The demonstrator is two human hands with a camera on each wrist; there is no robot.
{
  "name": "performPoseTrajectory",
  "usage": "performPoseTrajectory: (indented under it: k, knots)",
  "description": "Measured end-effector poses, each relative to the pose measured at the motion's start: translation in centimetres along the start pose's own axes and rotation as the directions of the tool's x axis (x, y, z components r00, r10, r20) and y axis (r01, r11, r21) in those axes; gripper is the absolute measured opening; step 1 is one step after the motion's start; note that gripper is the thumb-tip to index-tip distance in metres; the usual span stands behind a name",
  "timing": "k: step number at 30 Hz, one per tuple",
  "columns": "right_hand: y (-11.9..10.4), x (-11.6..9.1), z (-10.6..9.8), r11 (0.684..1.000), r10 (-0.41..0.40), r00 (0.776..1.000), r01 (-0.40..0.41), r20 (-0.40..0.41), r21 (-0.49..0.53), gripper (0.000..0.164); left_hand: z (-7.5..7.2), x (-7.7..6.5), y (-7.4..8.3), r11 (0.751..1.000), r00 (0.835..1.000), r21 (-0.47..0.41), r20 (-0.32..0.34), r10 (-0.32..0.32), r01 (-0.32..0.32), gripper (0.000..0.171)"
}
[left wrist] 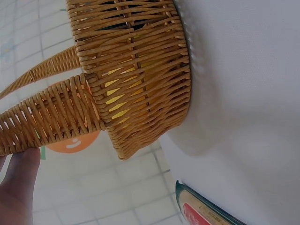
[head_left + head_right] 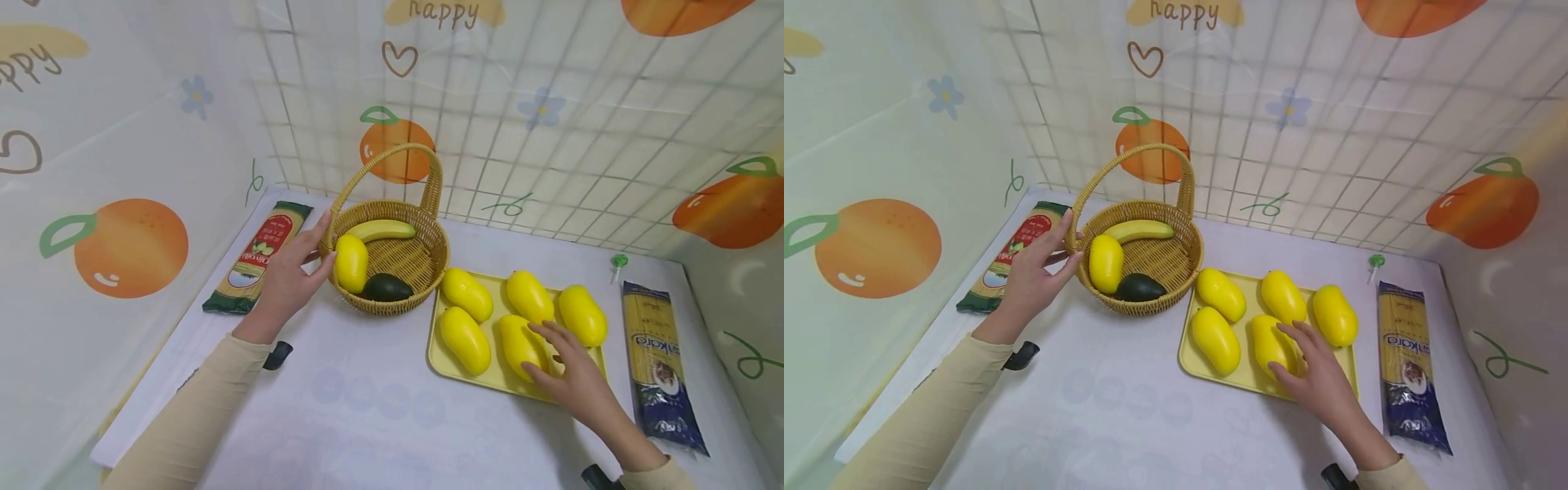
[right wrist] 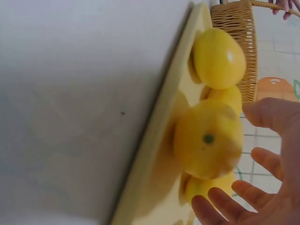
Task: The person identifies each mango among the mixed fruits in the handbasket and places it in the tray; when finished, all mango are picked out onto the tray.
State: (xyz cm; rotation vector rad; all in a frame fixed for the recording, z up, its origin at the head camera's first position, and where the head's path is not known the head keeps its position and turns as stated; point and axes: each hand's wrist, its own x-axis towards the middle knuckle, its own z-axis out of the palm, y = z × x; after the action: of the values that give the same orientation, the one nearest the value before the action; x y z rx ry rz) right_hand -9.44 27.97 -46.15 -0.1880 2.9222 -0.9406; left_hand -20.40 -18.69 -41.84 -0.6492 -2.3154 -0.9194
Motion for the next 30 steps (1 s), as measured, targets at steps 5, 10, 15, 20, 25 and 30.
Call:
performPoseTrajectory:
  k: [5, 10, 15, 20, 25, 30]
  knots:
    - [-0.6, 0.5, -0.3, 0.999, -0.033, 0.999, 0.033, -0.036, -0.005, 0.066, 0.0, 0.0, 0.0, 1.000, 1.000, 0.008, -0.001, -0.006, 0.006, 0.078]
    - [-2.0, 1.3, -0.3, 0.998, -0.057, 0.997, 0.056, -0.044, -0.020, 0.064, 0.0, 0.0, 0.0, 1.000, 1.000, 0.005, 0.005, -0.005, 0.005, 0.078]
    - [-4.1, 2.8, 0.0, 0.995, -0.101, 0.994, 0.102, -0.034, 0.008, 0.063, 0.0, 0.1, 0.2, 1.000, 1.000, 0.001, 0.007, -0.011, 0.011, 0.078]
    - [-6.7, 4.8, 0.7, 0.981, -0.179, 0.984, 0.180, -0.024, 0.064, 0.063, -0.1, 0.1, 0.1, 1.000, 1.000, 0.007, 0.012, -0.011, 0.011, 0.078]
    - [-9.7, 7.1, 1.8, 0.964, -0.243, 0.970, 0.241, -0.002, 0.110, 0.064, -0.1, 0.1, 0.1, 1.000, 1.000, 0.011, 0.011, -0.013, 0.013, 0.077]
    - [-12.4, 9.5, 3.1, 0.949, -0.279, 0.959, 0.270, 0.036, 0.160, 0.065, -0.2, 0.1, 0.1, 1.000, 1.000, 0.013, 0.013, -0.013, 0.012, 0.077]
